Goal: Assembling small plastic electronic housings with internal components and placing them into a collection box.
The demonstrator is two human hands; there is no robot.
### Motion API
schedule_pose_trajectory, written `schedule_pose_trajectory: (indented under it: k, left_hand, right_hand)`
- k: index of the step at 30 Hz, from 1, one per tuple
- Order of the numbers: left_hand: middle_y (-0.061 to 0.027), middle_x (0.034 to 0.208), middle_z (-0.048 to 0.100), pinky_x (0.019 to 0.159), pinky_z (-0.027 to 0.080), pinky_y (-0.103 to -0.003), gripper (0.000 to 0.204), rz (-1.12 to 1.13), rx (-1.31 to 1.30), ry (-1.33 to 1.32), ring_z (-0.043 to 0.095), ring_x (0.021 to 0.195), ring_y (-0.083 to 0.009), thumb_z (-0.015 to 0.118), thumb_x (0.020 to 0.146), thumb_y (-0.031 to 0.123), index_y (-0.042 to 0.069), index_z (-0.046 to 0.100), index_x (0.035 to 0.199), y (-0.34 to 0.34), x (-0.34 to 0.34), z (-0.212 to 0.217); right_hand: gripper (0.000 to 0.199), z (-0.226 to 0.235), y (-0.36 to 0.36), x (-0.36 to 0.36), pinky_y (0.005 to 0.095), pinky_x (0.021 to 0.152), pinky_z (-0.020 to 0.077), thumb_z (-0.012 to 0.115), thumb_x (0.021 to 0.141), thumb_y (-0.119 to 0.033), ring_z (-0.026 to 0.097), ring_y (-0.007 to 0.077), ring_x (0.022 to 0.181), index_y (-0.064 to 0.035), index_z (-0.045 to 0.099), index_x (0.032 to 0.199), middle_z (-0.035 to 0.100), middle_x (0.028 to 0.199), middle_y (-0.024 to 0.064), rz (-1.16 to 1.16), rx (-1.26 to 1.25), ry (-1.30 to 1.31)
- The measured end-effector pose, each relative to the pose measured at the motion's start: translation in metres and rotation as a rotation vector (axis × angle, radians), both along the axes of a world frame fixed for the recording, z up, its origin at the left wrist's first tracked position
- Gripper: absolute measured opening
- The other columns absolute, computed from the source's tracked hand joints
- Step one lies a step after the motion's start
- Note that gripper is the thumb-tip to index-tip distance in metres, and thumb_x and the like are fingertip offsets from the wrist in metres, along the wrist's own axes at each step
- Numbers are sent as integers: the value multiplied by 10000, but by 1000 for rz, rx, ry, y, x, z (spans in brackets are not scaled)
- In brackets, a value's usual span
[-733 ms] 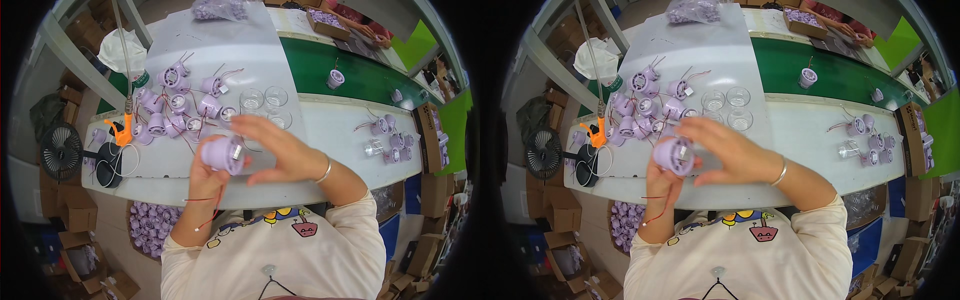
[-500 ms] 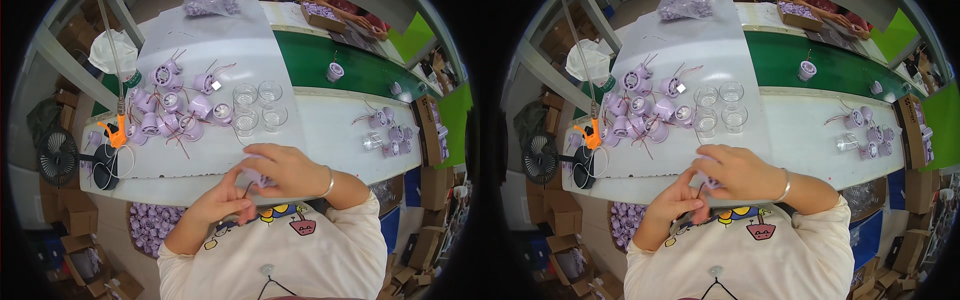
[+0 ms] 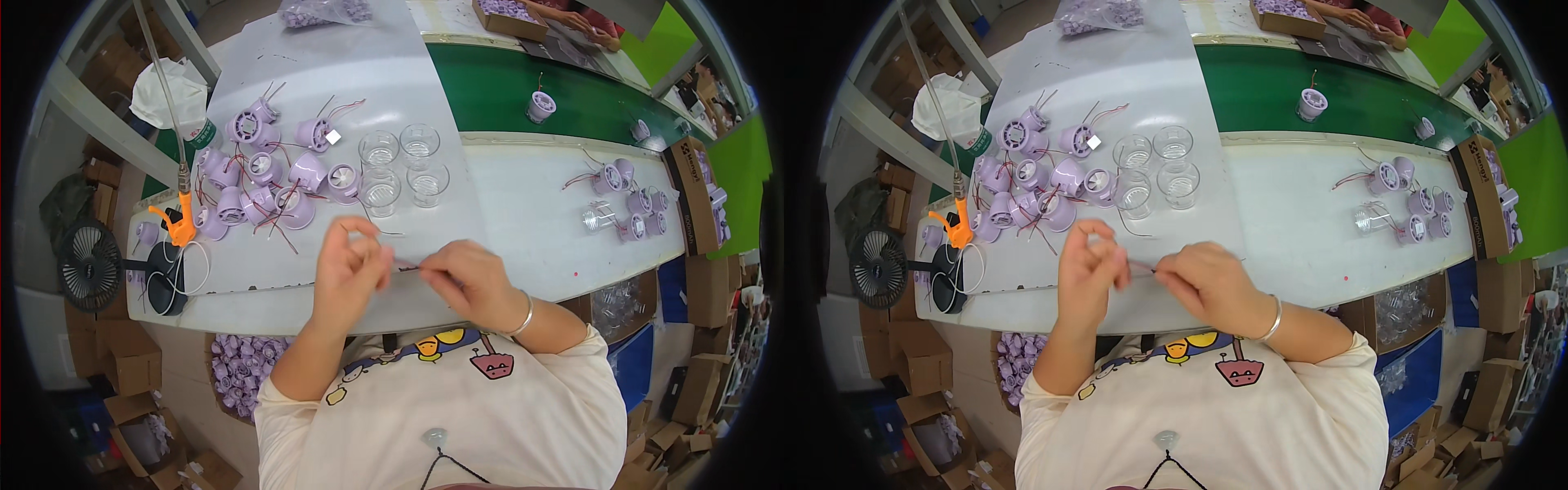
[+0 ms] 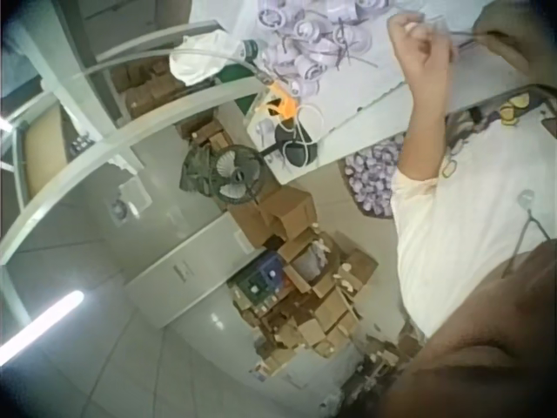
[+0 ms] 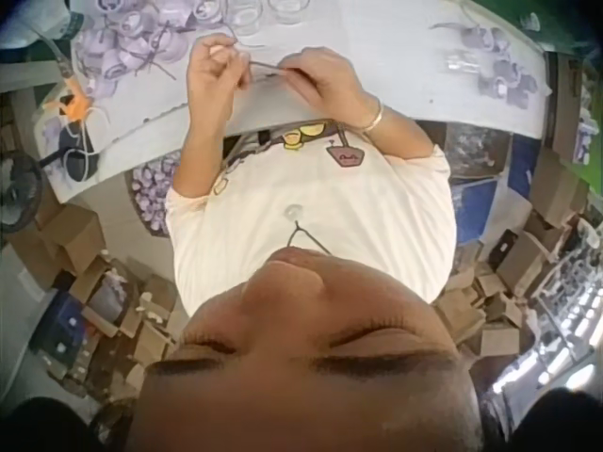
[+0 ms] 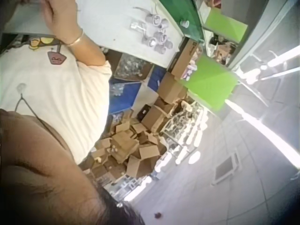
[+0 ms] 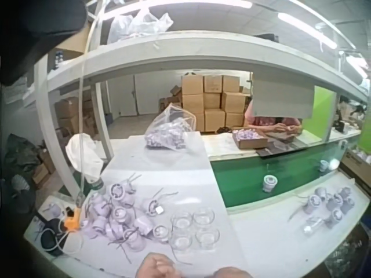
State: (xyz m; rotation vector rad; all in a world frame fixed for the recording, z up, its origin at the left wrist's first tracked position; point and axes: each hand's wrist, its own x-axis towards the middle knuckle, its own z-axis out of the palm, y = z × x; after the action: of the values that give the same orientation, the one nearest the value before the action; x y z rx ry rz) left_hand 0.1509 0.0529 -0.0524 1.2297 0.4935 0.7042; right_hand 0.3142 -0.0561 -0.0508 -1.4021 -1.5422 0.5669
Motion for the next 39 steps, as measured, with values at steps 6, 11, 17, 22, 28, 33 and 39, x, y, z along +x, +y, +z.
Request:
schedule_pose_trajectory:
  k: [6,11,17,22,28,33,39]
  left_hand:
    - [-63,947,495,723,404,-276,576,506,655,399,476,817,-130,824,645,173,36,451,1061,32,39,-33]
    - [-69,1020,549,787,393,-289,629,592,898,528,518,895,-180,815,646,162,31,432,1128,46,47,-58]
    - [-97,1112,583,844,386,-323,565,541,489,149,537,1057,-199,723,691,66,39,414,1163,41,0,-51]
    - [-229,1046,539,689,515,-461,661,-63,-447,-341,604,849,-393,374,834,444,-4,366,1322,19,-20,-18]
    - [-261,1073,534,589,500,-432,643,-504,-624,-500,588,767,-357,364,835,393,58,264,1374,7,-7,-32]
    - [-254,1066,563,644,476,-361,604,-352,-525,-329,585,751,-287,394,846,366,62,275,1354,0,-10,-25]
    - [-187,1048,606,772,456,-313,547,-315,-356,-190,594,901,-249,481,856,329,45,318,1294,2,-13,-22]
  right_hand:
    - [93,-4,-7,22,295,520,430,667,745,3,542,200,551,-40,609,804,587,672,63,-383,143,-186]
    - [70,-7,-12,24,255,495,440,659,766,2,557,171,543,-20,611,812,601,673,72,-348,89,-106]
    - [66,-3,-16,40,219,479,426,651,770,13,548,126,524,-4,616,823,591,652,74,-361,53,-44]
    - [24,15,-6,41,188,457,384,640,802,-4,502,66,477,-1,620,816,567,585,28,-295,-9,227]
    - [41,25,17,37,175,467,391,630,825,-30,519,46,497,9,627,837,571,591,5,-4,-210,365]
    - [35,24,22,38,173,487,418,633,817,-12,565,56,525,17,635,838,591,631,3,244,-415,586]
    - [50,21,27,31,177,506,436,632,824,-26,578,62,543,18,642,847,612,678,9,403,-464,603]
